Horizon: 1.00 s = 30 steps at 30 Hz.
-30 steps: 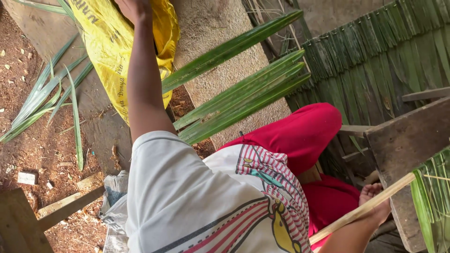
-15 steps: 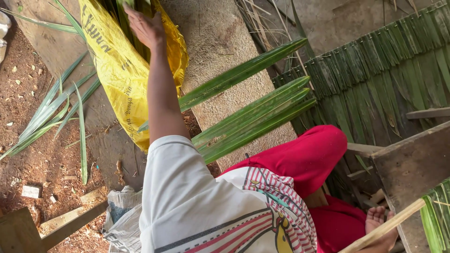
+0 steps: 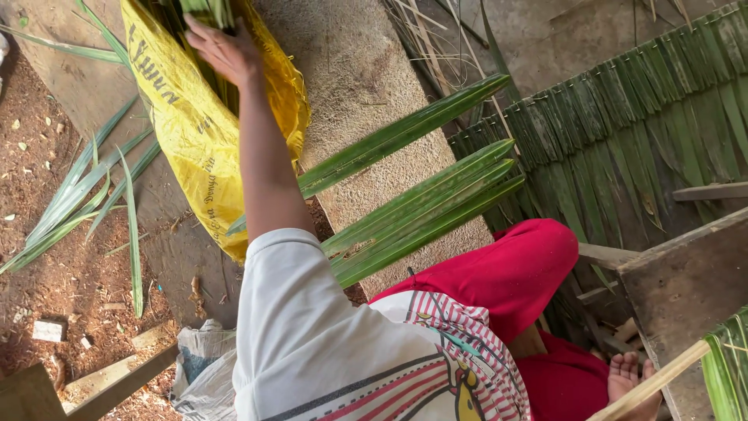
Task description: Weaving palm leaves onto a wooden frame to create a thatched panel
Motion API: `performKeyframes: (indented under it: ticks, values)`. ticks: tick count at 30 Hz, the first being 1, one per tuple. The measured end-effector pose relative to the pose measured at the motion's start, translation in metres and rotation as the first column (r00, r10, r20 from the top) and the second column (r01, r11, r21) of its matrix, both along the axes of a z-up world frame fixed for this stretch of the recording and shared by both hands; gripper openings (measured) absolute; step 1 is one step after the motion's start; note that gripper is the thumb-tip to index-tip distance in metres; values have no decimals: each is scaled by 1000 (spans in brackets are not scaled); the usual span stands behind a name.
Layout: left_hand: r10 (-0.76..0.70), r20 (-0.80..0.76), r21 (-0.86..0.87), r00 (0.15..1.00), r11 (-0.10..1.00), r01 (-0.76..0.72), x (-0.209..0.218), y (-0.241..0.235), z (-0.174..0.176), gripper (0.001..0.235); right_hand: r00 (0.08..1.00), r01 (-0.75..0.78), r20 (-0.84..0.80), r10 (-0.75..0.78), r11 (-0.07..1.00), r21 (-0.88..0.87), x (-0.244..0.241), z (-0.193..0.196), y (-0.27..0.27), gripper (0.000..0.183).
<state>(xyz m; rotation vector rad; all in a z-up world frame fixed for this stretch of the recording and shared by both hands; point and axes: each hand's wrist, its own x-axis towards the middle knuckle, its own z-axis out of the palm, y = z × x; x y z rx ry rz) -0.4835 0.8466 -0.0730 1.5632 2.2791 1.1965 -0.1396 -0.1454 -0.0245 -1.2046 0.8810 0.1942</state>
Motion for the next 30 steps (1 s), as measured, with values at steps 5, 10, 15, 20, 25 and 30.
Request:
performKeyframes:
  ticks: [5, 10, 15, 20, 25, 30]
  values:
    - [-82, 40, 68, 996, 995, 80, -31, 19, 0, 116, 1000, -21, -3, 21, 999, 34, -1, 4, 2, 16]
    - [-33, -83, 227, 996, 972, 51, -20, -8, 14, 66, 996, -71, 63, 70, 997, 14, 2, -14, -9, 14]
    - [-116, -20, 280, 993, 953, 117, -1, -43, 15, 82, 999, -5, 48, 4, 1000, 12, -1, -4, 0, 16]
    - [-97, 88, 263, 991, 962, 70, 7, -52, 7, 73, 998, -29, 64, 27, 999, 24, -5, 0, 5, 22]
    - [-321, 19, 462, 947, 843, 276, -13, -33, -20, 100, 994, -88, 69, 86, 996, 29, 3, -16, -9, 14]
    - [-350, 218, 425, 911, 874, 234, -14, -42, -1, 80, 989, -103, 106, 100, 994, 25, -1, -12, -4, 21]
